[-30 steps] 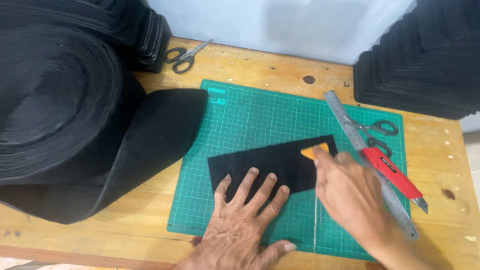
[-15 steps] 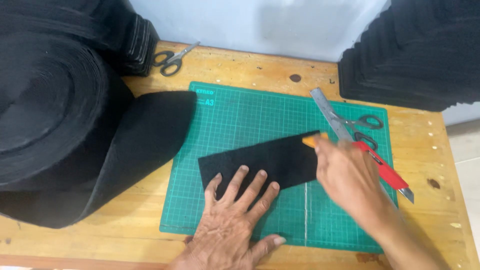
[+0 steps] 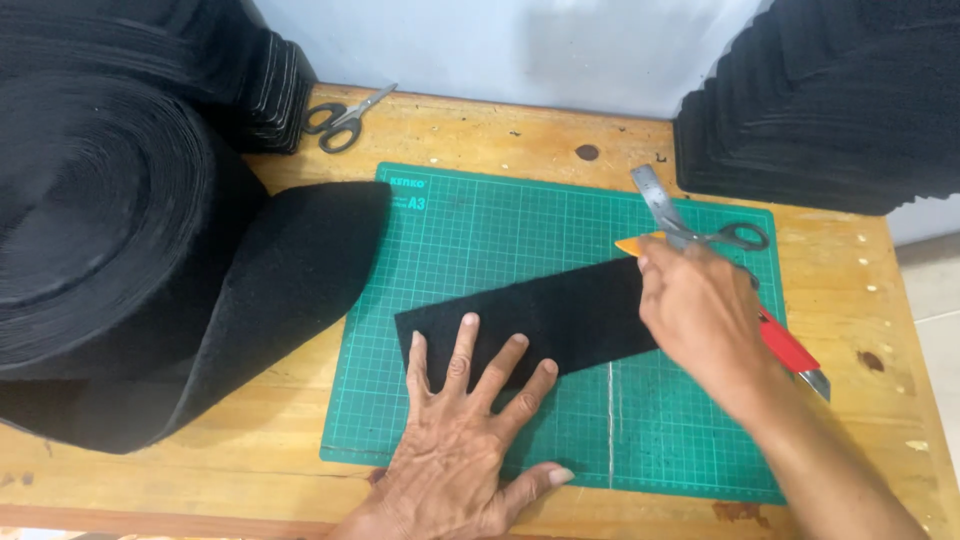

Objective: Measuring and cutting a strip of black material using a ruler and scissors on a cutting mat.

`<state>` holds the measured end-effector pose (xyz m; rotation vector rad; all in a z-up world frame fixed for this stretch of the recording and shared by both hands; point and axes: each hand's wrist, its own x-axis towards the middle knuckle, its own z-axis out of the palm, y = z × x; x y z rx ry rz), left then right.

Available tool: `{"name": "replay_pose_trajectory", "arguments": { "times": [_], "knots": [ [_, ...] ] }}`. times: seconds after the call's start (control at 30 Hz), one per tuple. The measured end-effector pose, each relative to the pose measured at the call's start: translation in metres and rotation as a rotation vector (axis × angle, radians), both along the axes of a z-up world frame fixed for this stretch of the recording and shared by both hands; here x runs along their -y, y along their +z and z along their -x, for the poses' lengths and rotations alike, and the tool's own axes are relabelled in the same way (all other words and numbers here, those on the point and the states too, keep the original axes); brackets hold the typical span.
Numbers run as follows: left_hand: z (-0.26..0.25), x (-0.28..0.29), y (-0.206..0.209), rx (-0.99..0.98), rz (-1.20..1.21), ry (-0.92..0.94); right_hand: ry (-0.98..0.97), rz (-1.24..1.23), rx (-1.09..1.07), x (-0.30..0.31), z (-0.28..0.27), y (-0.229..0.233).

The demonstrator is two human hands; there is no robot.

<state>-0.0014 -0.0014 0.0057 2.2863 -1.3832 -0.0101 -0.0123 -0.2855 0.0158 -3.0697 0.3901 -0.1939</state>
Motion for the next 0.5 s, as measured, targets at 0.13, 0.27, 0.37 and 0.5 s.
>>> {"name": "replay_pose_trajectory", "arguments": {
  "times": [0.13, 0.27, 0.37, 0.5],
  "knots": [
    [0.002, -0.002, 0.002, 0.024, -0.004, 0.075, -0.016, -0.167, 0.034, -0.003, 0.013, 0.016],
    [0.011, 0.000, 0.007, 0.037, -0.047, 0.161, -0.056, -0.080, 0.093, -0.006, 0.037, 0.014],
    [0.015, 0.000, 0.018, -0.167, -0.042, 0.052, -0.004, -0.082, 0.101, -0.010, 0.044, 0.015],
    [0.012, -0.002, 0.017, -0.258, 0.039, -0.203, 0.127, -0.144, 0.033, -0.023, 0.044, 0.024]
  ]
}}
